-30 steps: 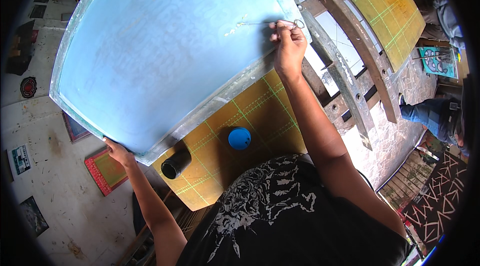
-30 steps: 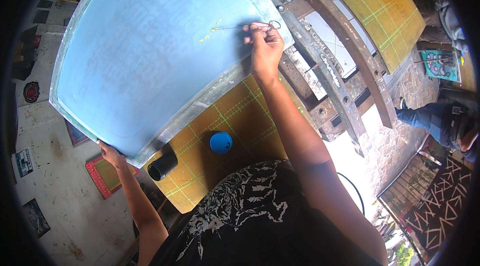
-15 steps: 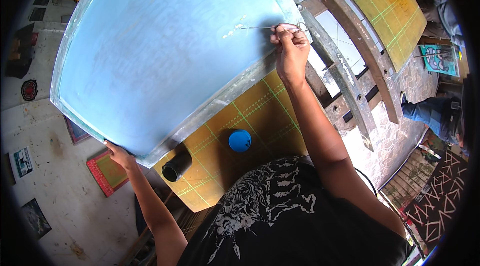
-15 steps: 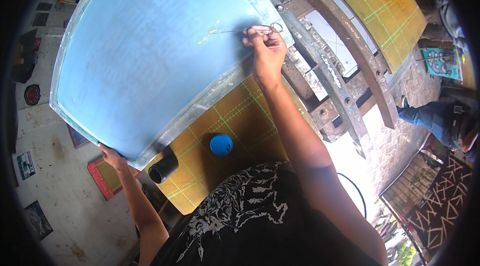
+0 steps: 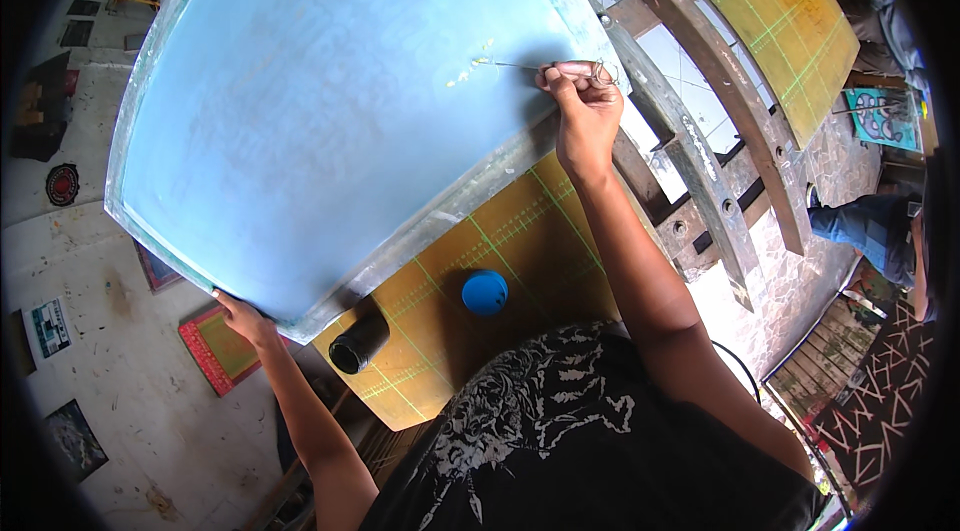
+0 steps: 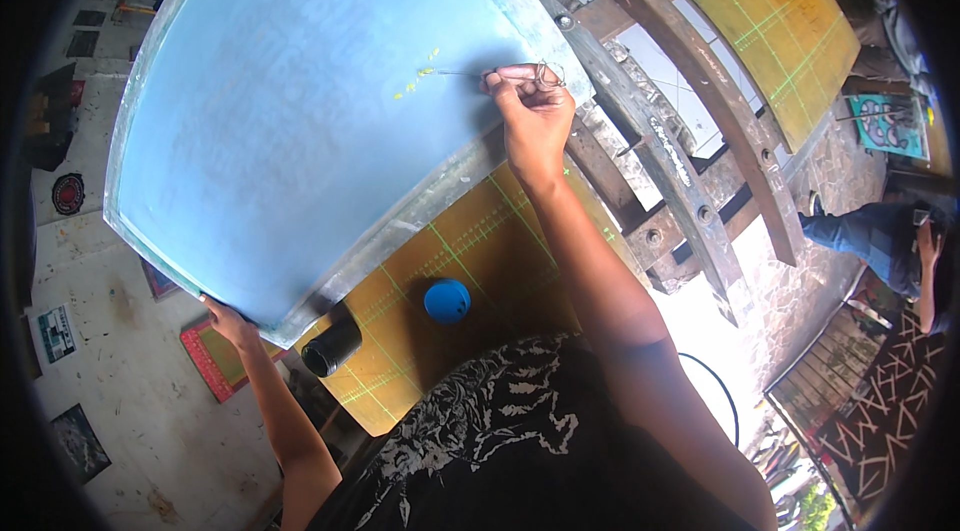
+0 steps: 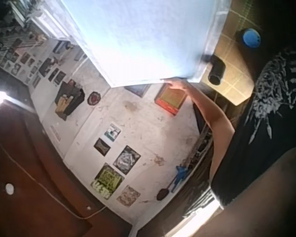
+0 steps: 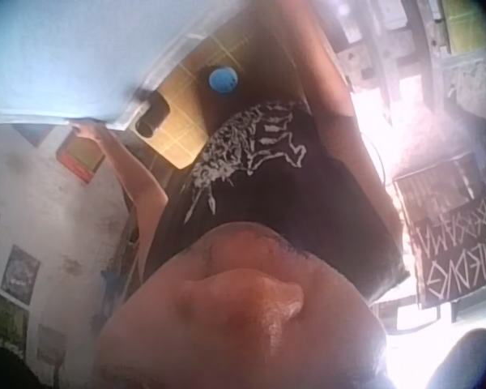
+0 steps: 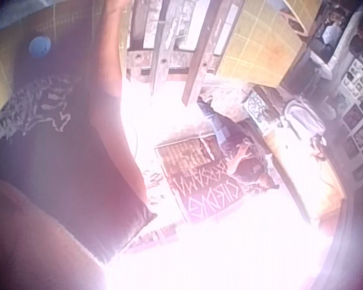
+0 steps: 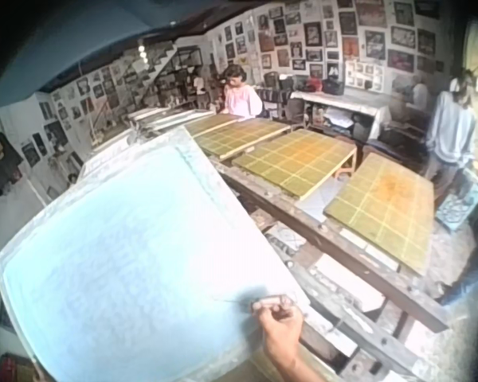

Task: The person paints a design onto a blue screen printing frame using a small brush and yellow ink from a container.

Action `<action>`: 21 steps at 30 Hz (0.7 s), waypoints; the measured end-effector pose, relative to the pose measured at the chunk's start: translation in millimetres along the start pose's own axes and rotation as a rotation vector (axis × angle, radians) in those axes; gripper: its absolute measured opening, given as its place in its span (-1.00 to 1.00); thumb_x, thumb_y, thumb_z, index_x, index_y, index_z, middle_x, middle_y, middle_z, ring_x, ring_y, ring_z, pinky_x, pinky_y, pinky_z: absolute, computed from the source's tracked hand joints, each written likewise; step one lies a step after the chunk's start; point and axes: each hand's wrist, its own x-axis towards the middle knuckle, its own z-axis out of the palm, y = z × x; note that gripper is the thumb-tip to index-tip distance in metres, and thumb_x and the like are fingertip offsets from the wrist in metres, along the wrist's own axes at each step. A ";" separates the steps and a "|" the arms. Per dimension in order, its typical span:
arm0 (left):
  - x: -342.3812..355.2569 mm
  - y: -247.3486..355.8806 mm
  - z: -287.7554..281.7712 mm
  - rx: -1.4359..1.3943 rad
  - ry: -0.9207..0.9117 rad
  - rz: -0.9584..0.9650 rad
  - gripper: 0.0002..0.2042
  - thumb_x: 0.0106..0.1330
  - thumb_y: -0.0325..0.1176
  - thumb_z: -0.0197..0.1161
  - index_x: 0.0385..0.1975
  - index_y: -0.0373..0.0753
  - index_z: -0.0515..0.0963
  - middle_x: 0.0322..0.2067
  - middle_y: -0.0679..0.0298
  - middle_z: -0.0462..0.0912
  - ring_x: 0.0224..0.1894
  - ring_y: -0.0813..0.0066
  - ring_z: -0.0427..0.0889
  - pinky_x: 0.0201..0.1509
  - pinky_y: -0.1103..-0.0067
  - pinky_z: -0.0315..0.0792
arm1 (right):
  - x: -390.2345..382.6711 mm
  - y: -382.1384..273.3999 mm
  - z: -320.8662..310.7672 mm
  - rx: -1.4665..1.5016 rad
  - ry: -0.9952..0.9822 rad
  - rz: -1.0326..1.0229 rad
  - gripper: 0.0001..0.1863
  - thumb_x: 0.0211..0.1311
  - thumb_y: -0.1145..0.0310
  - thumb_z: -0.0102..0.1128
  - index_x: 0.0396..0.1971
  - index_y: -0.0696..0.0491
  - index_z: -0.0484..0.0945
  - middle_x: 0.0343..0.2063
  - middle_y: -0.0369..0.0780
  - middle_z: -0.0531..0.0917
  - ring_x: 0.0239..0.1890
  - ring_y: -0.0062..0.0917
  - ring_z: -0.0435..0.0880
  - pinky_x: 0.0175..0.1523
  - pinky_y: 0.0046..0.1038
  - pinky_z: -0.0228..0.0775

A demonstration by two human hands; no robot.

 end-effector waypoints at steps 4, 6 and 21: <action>-2.9 2.0 3.2 -0.021 0.008 0.006 -0.34 0.31 0.11 0.00 -0.06 -0.57 0.39 -0.11 0.02 0.52 -0.18 0.29 0.53 -0.08 0.42 0.45 | -1.2 1.2 -2.2 0.015 -0.013 -0.002 -0.92 0.11 0.65 0.15 -0.38 0.19 0.51 -0.41 -0.17 0.64 -0.35 -0.57 0.62 -0.17 -0.57 0.44; -5.5 4.8 4.8 -0.005 0.019 -0.010 -0.34 0.31 0.12 0.00 -0.08 -0.57 0.39 -0.13 0.04 0.52 -0.19 0.31 0.53 -0.09 0.42 0.45 | -3.6 -1.7 -2.4 0.014 -0.009 -0.013 -0.91 0.11 0.66 0.14 -0.38 0.19 0.50 -0.38 -0.15 0.64 -0.33 -0.57 0.62 -0.17 -0.57 0.44; 1.3 0.0 4.8 0.070 -0.014 -0.049 -0.30 0.29 0.17 -0.01 -0.04 -0.54 0.39 -0.12 0.06 0.53 -0.17 0.30 0.54 -0.07 0.43 0.44 | -0.4 -15.4 -8.5 -0.185 -0.002 -0.090 -0.94 0.15 0.59 0.17 -0.40 0.16 0.48 -0.35 -0.19 0.64 -0.31 -0.67 0.57 -0.17 -0.63 0.39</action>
